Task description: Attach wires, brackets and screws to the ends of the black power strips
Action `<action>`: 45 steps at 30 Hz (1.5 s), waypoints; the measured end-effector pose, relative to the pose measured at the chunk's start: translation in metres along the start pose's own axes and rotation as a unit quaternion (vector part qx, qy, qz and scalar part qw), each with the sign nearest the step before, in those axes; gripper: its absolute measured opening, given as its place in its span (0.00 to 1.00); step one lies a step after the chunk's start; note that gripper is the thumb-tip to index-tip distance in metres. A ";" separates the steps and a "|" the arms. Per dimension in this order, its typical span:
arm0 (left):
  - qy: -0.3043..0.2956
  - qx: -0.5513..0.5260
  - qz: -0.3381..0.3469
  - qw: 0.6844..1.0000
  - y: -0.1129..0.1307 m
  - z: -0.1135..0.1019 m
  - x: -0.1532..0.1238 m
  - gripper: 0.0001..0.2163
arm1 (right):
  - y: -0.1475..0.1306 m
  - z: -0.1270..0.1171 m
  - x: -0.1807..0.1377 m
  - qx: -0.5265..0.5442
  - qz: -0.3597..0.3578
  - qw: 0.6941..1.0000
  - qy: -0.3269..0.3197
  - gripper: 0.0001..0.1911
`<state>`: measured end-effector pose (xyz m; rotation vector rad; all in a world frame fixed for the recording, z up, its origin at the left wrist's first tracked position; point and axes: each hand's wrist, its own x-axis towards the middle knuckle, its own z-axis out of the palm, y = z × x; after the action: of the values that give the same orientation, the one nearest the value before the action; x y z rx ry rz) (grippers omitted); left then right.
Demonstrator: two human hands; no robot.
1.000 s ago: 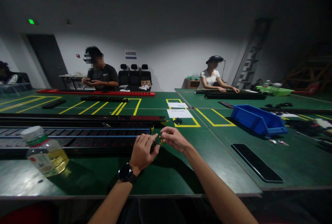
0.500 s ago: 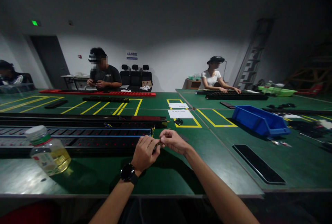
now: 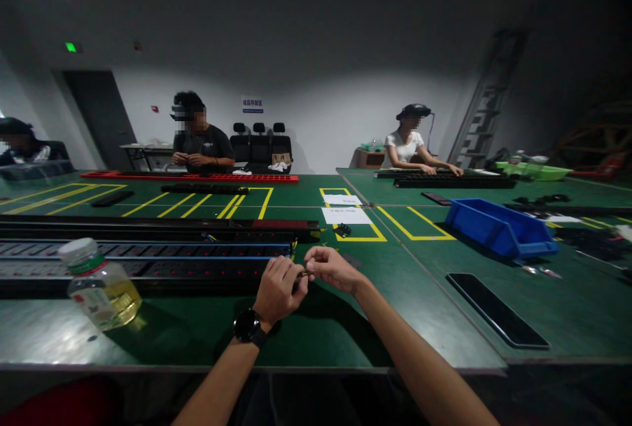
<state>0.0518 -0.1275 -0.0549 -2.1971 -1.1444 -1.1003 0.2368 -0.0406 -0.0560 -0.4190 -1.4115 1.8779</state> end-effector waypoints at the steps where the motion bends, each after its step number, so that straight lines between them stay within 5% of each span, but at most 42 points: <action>1: 0.004 -0.001 0.002 1.000 0.000 0.000 0.000 0.09 | 0.000 0.000 0.000 0.001 0.002 1.000 -0.003 0.21; 7: 0.014 -0.002 -0.002 1.000 -0.002 -0.002 0.000 0.10 | -0.001 0.001 0.001 -0.013 -0.003 1.000 0.009 0.23; 13: 0.067 -0.010 -0.047 0.997 -0.008 -0.001 -0.002 0.09 | 0.001 -0.010 0.011 -0.026 -0.027 0.985 0.171 0.26; 18: 0.122 -0.016 -0.087 0.989 -0.014 0.000 -0.001 0.05 | 0.005 -0.025 0.017 -0.023 -0.040 0.971 0.236 0.27; 29: 0.160 -0.045 -0.094 0.982 -0.020 0.001 0.002 0.05 | 0.013 -0.029 0.019 -0.055 -0.020 0.954 0.293 0.23; 33: 0.114 -0.052 -0.074 0.989 -0.019 0.000 0.005 0.05 | 0.013 -0.029 0.019 -0.069 -0.010 0.952 0.297 0.21; 37: -0.018 0.027 -0.001 0.999 -0.018 -0.005 0.014 0.06 | 0.012 -0.028 0.019 -0.075 -0.001 0.951 0.299 0.19; 41: -0.144 0.136 0.085 0.976 -0.022 -0.010 0.032 0.05 | 0.010 -0.026 0.020 -0.077 0.003 0.952 0.298 0.19; 45: -0.195 0.214 0.150 0.945 -0.035 -0.013 0.050 0.06 | 0.008 -0.024 0.020 -0.079 0.008 0.951 0.298 0.19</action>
<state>0.0343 -0.0916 -0.0068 -2.1805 -1.0303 -0.2590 0.2357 -0.0102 -0.0687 -0.9868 -1.1373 1.4703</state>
